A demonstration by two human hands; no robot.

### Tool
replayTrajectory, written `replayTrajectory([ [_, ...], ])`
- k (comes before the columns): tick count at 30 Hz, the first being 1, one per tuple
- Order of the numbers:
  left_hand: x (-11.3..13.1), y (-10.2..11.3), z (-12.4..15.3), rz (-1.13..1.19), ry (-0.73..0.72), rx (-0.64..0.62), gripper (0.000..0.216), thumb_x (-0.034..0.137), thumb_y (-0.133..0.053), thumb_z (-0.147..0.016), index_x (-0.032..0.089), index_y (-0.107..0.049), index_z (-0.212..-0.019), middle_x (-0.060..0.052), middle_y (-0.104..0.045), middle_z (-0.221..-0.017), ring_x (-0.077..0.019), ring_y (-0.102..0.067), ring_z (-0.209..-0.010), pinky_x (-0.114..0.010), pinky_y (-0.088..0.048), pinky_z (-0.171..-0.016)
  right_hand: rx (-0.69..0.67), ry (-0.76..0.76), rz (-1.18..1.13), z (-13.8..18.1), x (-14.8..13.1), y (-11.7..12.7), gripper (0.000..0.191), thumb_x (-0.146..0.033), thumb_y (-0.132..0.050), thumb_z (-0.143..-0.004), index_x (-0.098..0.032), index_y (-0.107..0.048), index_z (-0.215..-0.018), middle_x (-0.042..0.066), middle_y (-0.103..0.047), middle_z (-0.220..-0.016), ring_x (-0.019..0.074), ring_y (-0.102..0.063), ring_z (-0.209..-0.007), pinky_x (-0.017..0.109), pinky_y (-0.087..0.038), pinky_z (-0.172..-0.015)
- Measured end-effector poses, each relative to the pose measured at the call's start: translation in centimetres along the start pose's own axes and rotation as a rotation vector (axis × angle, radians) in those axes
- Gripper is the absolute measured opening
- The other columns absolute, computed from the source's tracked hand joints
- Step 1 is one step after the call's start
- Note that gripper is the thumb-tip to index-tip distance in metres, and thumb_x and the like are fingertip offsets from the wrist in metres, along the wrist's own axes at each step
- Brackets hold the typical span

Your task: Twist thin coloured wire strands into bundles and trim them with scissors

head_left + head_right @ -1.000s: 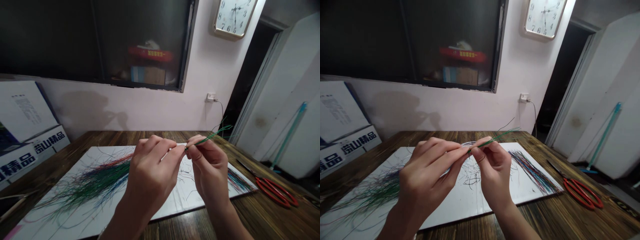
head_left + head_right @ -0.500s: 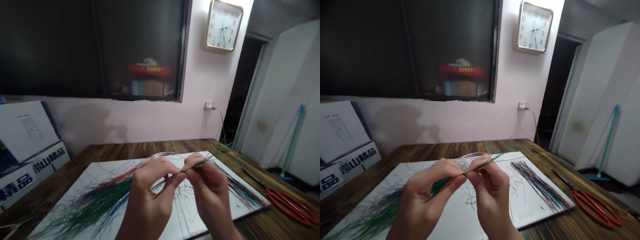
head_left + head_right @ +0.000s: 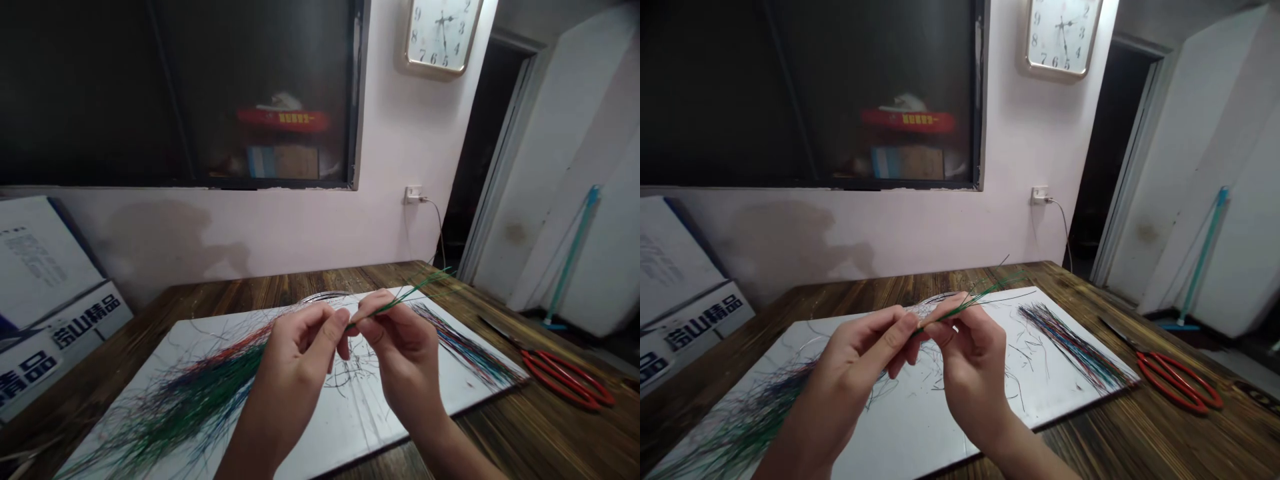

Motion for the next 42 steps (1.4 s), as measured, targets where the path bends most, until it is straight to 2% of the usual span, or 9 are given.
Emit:
replayTrajectory([
  [4, 0.2, 0.3, 0.2, -0.001, 0.001, 0.037, 0.038, 0.036, -0.052, -0.087, 0.017, -0.046, -0.055, 0.004, -0.038, -0.05, -0.0082, -0.034, -0.047, -0.021, -0.027, -0.043, -0.002, 0.059, 0.041, 0.3, -0.9, -0.1, 0.016, -0.006, -0.055, -0.083, -0.018, -0.063, -0.077, -0.001, -0.057, -0.072, 0.0117, -0.055, -0.069, 0.026, -0.045, -0.062],
  [9, -1.3, -1.9, 0.4, 0.288, 0.17, -0.124, 0.035, 0.039, -0.054, -0.086, 0.017, -0.046, -0.06, 0.006, -0.036, -0.048, -0.0043, -0.026, -0.039, -0.017, -0.018, -0.034, -0.036, 0.087, 0.028, 0.4, -1.7, -0.2, 0.017, -0.004, -0.054, -0.083, -0.017, -0.063, -0.077, -0.002, -0.055, -0.073, 0.0105, -0.052, -0.07, 0.025, -0.044, -0.063],
  [11, -1.1, -2.0, 0.4, 0.296, 0.139, -0.094, 0.026, 0.039, -0.054, -0.087, 0.018, -0.052, -0.071, 0.006, -0.041, -0.049, -0.0037, -0.028, -0.036, -0.016, -0.02, -0.032, -0.027, 0.074, -0.017, 0.2, -1.8, 0.2, 0.017, -0.005, -0.055, -0.083, -0.018, -0.064, -0.078, -0.002, -0.056, -0.074, 0.0098, -0.052, -0.071, 0.023, -0.043, -0.064],
  [13, 0.6, -0.1, 0.6, 0.112, -0.055, 0.127, 0.014, 0.034, -0.055, -0.087, 0.02, -0.054, -0.086, 0.006, -0.051, -0.055, -0.0044, -0.037, -0.035, -0.016, -0.029, -0.032, 0.008, 0.039, -0.069, 0.1, -1.5, 1.0, 0.015, -0.007, -0.058, -0.083, -0.019, -0.065, -0.08, -0.003, -0.056, -0.073, 0.0085, -0.051, -0.069, 0.021, -0.042, -0.063],
  [16, 6.2, 1.2, 3.6, -0.433, -0.585, 0.503, 0.015, 0.014, -0.06, -0.082, 0.02, -0.057, -0.095, 0.003, -0.065, -0.071, -0.0063, -0.054, -0.047, -0.018, -0.045, -0.045, 0.059, -0.044, -0.14, -0.1, -0.6, 2.0, 0.01, -0.013, -0.062, -0.084, -0.021, -0.066, -0.081, -0.004, -0.056, -0.069, 0.007, -0.049, -0.066, 0.019, -0.04, -0.06],
  [18, 8.3, -0.8, 5.5, -0.734, -0.861, 0.544, 0.026, 0.005, -0.064, -0.077, 0.018, -0.061, -0.099, 0.0, -0.07, -0.082, -0.0086, -0.063, -0.061, -0.019, -0.051, -0.058, 0.086, -0.083, -0.178, 0.0, -0.2, 2.5, 0.007, -0.016, -0.064, -0.084, -0.022, -0.067, -0.081, -0.004, -0.056, -0.069, 0.0067, -0.049, -0.066, 0.018, -0.041, -0.061],
  [20, 8.7, -2.2, 6.0, -0.901, -0.965, 0.524, 0.029, 0.004, -0.068, -0.074, 0.017, -0.065, -0.1, -0.001, -0.072, -0.087, -0.0097, -0.067, -0.07, -0.019, -0.052, -0.064, 0.101, -0.094, -0.201, 0.0, -0.2, 2.7, 0.006, -0.017, -0.064, -0.084, -0.022, -0.067, -0.08, -0.004, -0.058, -0.071, 0.0066, -0.052, -0.069, 0.017, -0.043, -0.064],
  [31, 8.1, -2.2, 5.8, -0.806, -0.922, 0.523, 0.017, 0.007, -0.068, -0.077, 0.013, -0.069, -0.093, -0.002, -0.073, -0.085, -0.0095, -0.067, -0.071, -0.019, -0.054, -0.066, 0.087, -0.091, -0.183, 0.1, -0.2, 2.6, 0.011, -0.016, -0.062, -0.085, -0.024, -0.069, -0.085, -0.005, -0.062, -0.072, 0.0065, -0.055, -0.07, 0.016, -0.046, -0.066],
  [42, 5.8, -0.4, 3.2, -0.458, -0.49, 0.405, 0.008, 0.011, -0.064, -0.077, 0.018, -0.066, -0.076, 0.003, -0.065, -0.063, -0.0074, -0.052, -0.05, -0.02, -0.039, -0.043, 0.051, -0.005, -0.069, 0.0, -1.1, 2.0, 0.017, -0.005, -0.057, -0.084, -0.019, -0.066, -0.081, -0.004, -0.06, -0.074, 0.0072, -0.054, -0.07, 0.019, -0.044, -0.063],
])
Point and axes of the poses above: each hand's wrist, its own z-axis away from the middle knuckle, its own y-axis out of the back of the hand, x = y × z, the point moved 10 cm from there along -z, towards the middle knuckle
